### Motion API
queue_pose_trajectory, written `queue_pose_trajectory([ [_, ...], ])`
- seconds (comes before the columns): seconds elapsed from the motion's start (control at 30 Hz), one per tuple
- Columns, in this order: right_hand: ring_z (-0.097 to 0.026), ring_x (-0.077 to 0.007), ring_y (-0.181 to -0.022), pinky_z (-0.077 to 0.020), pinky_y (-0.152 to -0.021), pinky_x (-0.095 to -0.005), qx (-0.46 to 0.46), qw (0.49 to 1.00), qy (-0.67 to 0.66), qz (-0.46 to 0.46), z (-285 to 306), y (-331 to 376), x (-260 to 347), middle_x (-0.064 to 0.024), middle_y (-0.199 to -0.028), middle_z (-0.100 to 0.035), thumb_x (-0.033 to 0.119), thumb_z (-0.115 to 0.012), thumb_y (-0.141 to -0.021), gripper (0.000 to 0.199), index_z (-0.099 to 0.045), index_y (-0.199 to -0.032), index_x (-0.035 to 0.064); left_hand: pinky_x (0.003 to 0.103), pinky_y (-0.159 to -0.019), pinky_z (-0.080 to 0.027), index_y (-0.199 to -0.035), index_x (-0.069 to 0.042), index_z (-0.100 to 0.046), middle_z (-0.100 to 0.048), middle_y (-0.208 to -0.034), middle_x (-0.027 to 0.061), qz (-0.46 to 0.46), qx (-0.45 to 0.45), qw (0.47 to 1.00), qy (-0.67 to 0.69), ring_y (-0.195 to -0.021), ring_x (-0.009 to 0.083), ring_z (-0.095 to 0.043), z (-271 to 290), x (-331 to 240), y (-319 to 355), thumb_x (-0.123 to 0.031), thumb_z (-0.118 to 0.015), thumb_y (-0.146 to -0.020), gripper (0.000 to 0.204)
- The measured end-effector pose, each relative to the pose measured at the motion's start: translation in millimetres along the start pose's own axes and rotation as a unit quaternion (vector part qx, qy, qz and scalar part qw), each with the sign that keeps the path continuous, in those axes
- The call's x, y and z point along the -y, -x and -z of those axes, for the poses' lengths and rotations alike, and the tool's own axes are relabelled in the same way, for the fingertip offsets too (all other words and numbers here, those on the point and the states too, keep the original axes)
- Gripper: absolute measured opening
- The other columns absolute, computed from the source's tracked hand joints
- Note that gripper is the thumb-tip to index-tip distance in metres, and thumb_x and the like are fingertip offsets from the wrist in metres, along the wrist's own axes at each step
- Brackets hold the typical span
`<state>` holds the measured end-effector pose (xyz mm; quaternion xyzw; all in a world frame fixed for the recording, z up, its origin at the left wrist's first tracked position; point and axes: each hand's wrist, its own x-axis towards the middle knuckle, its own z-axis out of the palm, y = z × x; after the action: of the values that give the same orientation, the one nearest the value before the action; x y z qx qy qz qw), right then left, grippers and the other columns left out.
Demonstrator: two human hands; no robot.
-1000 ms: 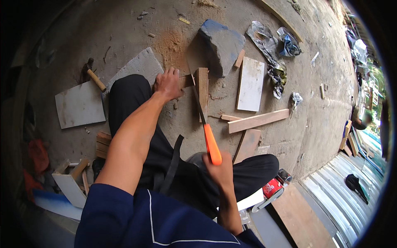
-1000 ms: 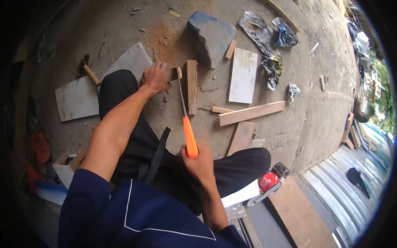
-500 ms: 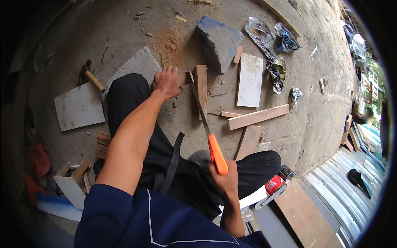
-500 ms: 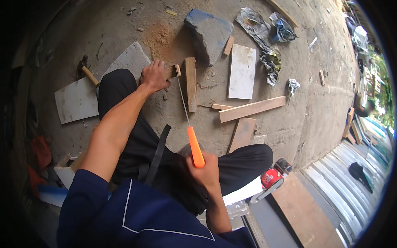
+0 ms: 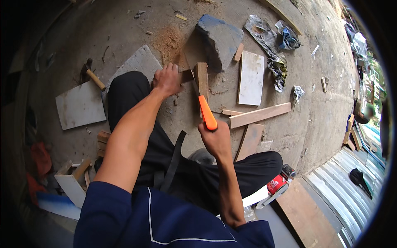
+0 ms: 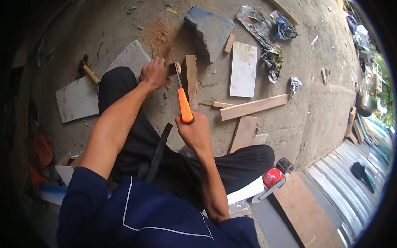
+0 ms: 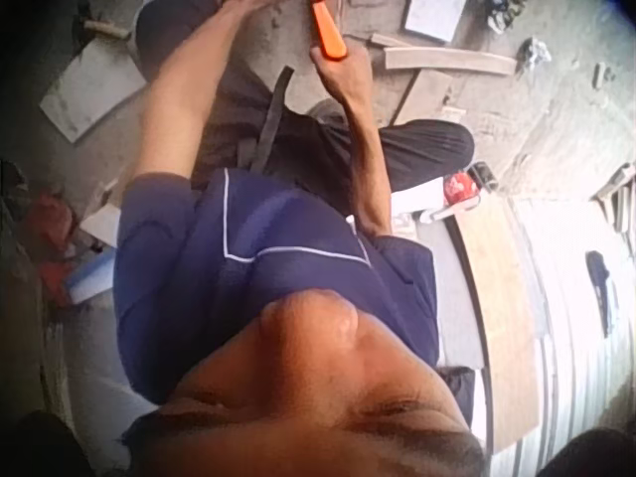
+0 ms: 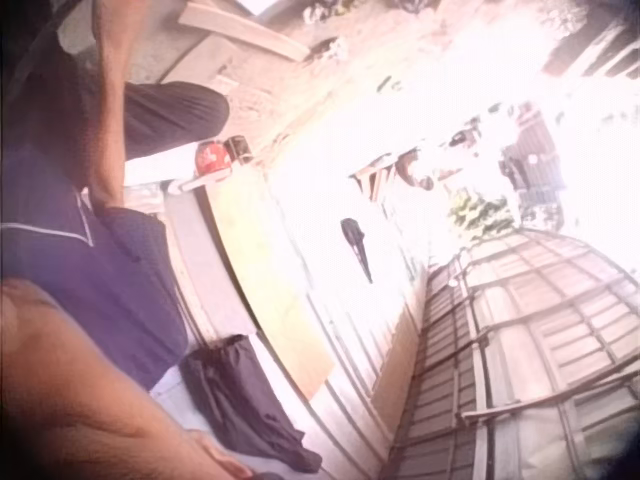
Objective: The person sits on the floor and uses a hand saw to cut a small piece of wood. They hold the wood with their left hand and saw with their right hand, producing sawdust. The cut piece is separated and placed aside.
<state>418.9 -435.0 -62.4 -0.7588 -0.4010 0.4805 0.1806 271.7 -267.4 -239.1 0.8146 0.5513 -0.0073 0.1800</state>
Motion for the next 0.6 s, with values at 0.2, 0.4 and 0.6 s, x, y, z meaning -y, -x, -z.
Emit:
queue_pose_trajectory([
  [0.2,-0.06,-0.0291,-0.054,-0.0442,-0.055,-0.0369,-0.029,0.997,-0.07,0.019,10.9,74.7,-7.2,-0.0192,-0.059,-0.056,0.018,-0.062,-0.078,0.023,-0.059,-0.073,-0.0045,0.042,-0.084,-0.045,-0.105,-0.004,-0.052,-0.054,-0.106,0.0116,0.004,0.023,1.0,0.015,-0.106,0.027,-0.053,14.1,5.8,5.9,-0.034,-0.079,-0.056,0.064],
  [0.4,-0.059,-0.0241,-0.053,-0.0441,-0.054,-0.0344,0.005,0.999,-0.044,-0.008,-6.1,3.5,22.7,-0.0164,-0.058,-0.055,0.016,-0.062,-0.077,0.021,-0.059,-0.074,-0.0044,0.043,-0.083,-0.044,-0.106,-0.005,-0.051,-0.054,-0.105,0.0114,-0.002,0.012,1.0,0.006,-0.106,0.0275,-0.053,28.8,16.8,6.1,-0.034,-0.079,-0.056,0.065],
  [0.6,-0.059,-0.0276,-0.053,-0.0456,-0.056,-0.0344,0.007,0.997,-0.074,-0.001,49.1,97.9,3.8,-0.0188,-0.061,-0.057,0.013,-0.065,-0.075,0.017,-0.061,-0.075,-0.004,0.044,-0.085,-0.044,-0.107,-0.004,-0.051,-0.054,-0.106,0.011,-0.016,0.008,1.0,0.02,-0.107,0.0276,-0.053,37.5,-24.7,11.3,-0.033,-0.08,-0.055,0.066],
])
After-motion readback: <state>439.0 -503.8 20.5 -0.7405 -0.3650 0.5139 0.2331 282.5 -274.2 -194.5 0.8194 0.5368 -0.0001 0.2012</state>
